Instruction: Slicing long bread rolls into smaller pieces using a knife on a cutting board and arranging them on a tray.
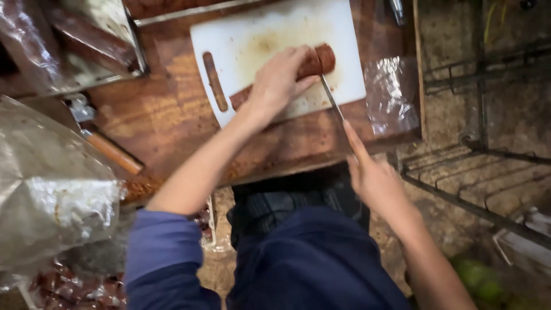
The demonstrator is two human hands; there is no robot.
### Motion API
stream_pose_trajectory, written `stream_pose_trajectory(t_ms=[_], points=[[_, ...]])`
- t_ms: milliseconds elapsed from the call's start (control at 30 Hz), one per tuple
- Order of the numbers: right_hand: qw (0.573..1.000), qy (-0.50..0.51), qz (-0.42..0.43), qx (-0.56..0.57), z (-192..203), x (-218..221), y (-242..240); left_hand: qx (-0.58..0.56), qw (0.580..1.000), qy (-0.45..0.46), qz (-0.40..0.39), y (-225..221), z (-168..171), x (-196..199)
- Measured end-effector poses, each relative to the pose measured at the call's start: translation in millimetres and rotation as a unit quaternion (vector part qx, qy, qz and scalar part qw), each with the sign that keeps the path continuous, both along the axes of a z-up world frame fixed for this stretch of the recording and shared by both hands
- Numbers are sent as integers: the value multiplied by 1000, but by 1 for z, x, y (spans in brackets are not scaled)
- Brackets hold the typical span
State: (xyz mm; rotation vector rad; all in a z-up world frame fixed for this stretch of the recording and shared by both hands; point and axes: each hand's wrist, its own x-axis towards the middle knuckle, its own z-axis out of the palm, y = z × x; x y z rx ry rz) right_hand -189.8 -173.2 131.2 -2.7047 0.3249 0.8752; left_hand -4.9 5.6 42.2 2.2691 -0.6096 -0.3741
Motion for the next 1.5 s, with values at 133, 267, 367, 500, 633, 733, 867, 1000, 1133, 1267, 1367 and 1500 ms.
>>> stream_pose_trajectory(t_ms=[133,267,367,500,633,733,867,1000,1133,1267,1367,1500], points=[[999,27,0,18,12,-4,-5,-7,999,-19,-31,25,6,-13],[997,-49,58,14,32,-18,-14,-32,997,-68,7,22,-13,-12],[996,-59,74,-6,29,-17,-6,-17,995,-96,20,17,-21,-19],[996,-28,83,-12,20,-14,-6,-25,989,-146,28,19,-22,-16],[996,-25,81,-1,28,-4,3,-21,985,-168,23,20,-28,-12],[999,8,36,32,7,31,20,-44,991,-124,6,24,-20,-13],[988,-94,47,117,-29,58,25,-37,991,-125,27,19,-16,-6],[998,23,-46,41,8,3,27,-40,991,-119,45,22,-19,-10],[987,147,-63,-22,9,-10,20,-32,994,-96,29,21,-18,-10],[999,16,-18,33,-9,7,20,-33,997,-63,11,20,-6,-14],[999,12,10,33,1,-7,10,-28,999,-37,-27,38,12,-10],[999,12,23,47,16,-2,11,-45,999,6,-13,45,10,-16]])
